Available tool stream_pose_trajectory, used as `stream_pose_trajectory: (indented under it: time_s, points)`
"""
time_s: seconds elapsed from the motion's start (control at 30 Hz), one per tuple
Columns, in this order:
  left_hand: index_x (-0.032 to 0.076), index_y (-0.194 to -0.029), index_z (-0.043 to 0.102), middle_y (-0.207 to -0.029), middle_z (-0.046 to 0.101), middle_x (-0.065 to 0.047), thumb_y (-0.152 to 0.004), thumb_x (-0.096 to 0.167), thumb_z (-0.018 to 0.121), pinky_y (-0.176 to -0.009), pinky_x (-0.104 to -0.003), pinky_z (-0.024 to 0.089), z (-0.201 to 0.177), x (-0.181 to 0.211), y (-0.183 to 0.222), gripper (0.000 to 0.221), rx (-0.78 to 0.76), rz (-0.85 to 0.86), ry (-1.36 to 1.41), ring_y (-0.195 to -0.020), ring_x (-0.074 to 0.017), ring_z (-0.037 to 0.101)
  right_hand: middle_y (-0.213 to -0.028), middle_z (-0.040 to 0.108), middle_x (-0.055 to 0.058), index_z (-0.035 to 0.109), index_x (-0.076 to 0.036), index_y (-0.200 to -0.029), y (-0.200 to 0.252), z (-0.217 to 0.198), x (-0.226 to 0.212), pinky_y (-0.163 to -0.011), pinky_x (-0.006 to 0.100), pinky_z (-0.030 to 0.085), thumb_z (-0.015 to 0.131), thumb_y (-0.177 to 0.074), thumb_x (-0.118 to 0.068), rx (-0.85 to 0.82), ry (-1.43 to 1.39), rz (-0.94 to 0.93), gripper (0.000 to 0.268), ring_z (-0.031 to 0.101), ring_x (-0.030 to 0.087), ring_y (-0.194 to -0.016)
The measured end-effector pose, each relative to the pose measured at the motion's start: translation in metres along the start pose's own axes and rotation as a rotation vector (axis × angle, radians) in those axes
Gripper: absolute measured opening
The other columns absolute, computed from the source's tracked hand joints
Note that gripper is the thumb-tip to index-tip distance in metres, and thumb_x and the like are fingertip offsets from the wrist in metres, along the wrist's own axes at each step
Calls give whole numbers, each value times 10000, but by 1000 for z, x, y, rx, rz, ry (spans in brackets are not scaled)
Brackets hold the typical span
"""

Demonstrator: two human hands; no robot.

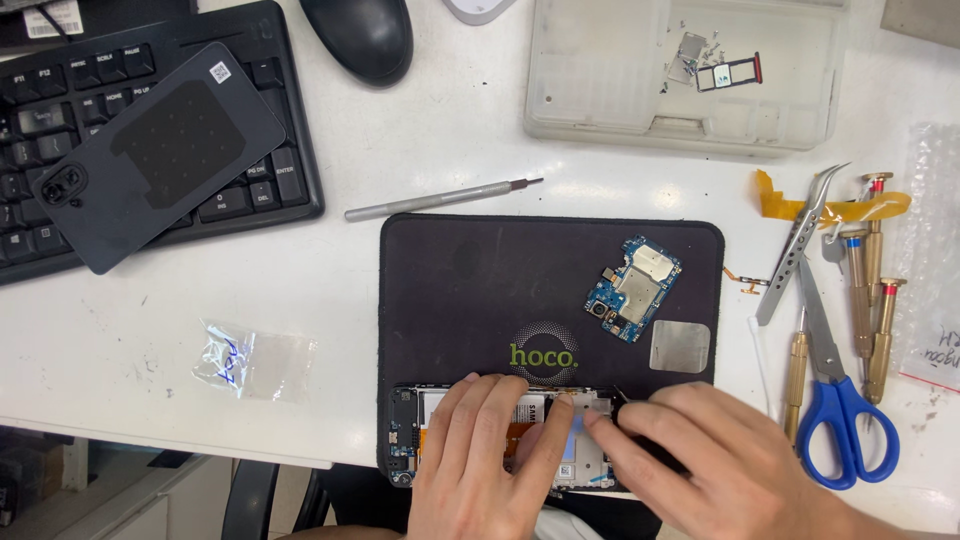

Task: The person uses tweezers to remove and reattach small components and ribbon cables on a disassembled smartphone motherboard. They peel back protective tape, lift the logic board, and reconnect flex cables while working on a desk with various tools and spare parts.

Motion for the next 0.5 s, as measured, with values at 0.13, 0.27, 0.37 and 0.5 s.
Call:
stream_pose_trajectory:
  time_s: [0.13, 0.27, 0.37, 0.5]
  points:
    - [104, -1151, 780, -1127, 614, -190, -934, 101, 658, -1000, -567, 534, 1, 1, 0, 249, -2, -18, 7, -1132, -336, 658, -923, 669, 89, 764, -15, -1021, -3, 6, 0, -666, 354, 568, 799, -670, -127, 11, -15, 5, 370, 657, 219, -804]
    - [99, -1152, 782, -1122, 611, -196, -939, 104, 668, -992, -564, 545, 2, -1, 1, 242, 12, -21, 36, -1127, -348, 662, -914, 669, 86, 761, -13, -1010, -6, 8, 2, -627, 346, 547, 822, -669, -101, 45, -26, -47, 357, 645, 218, -777]
    - [91, -1158, 783, -1122, 610, -199, -941, 97, 669, -999, -556, 552, 2, -2, 2, 245, 26, -4, 52, -1129, -350, 667, -913, 663, 90, 749, 5, -1014, -5, 9, 3, -613, 346, 540, 855, -674, -89, 60, -44, -30, 368, 640, 229, -775]
    - [97, -1162, 781, -1137, 610, -208, -946, 125, 679, -1015, -552, 548, 2, -4, 4, 240, 43, 31, 65, -1139, -363, 664, -910, 663, 98, 760, 15, -1037, -4, 11, 5, -572, 341, 523, 869, -652, -58, 42, -62, -16, 407, 629, 222, -744]
Point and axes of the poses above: each hand's wrist, its own y-axis away from the middle knuckle, its own z-axis out of the palm, x = y × z, the point moved 5 cm from there along -y, towards the middle knuckle
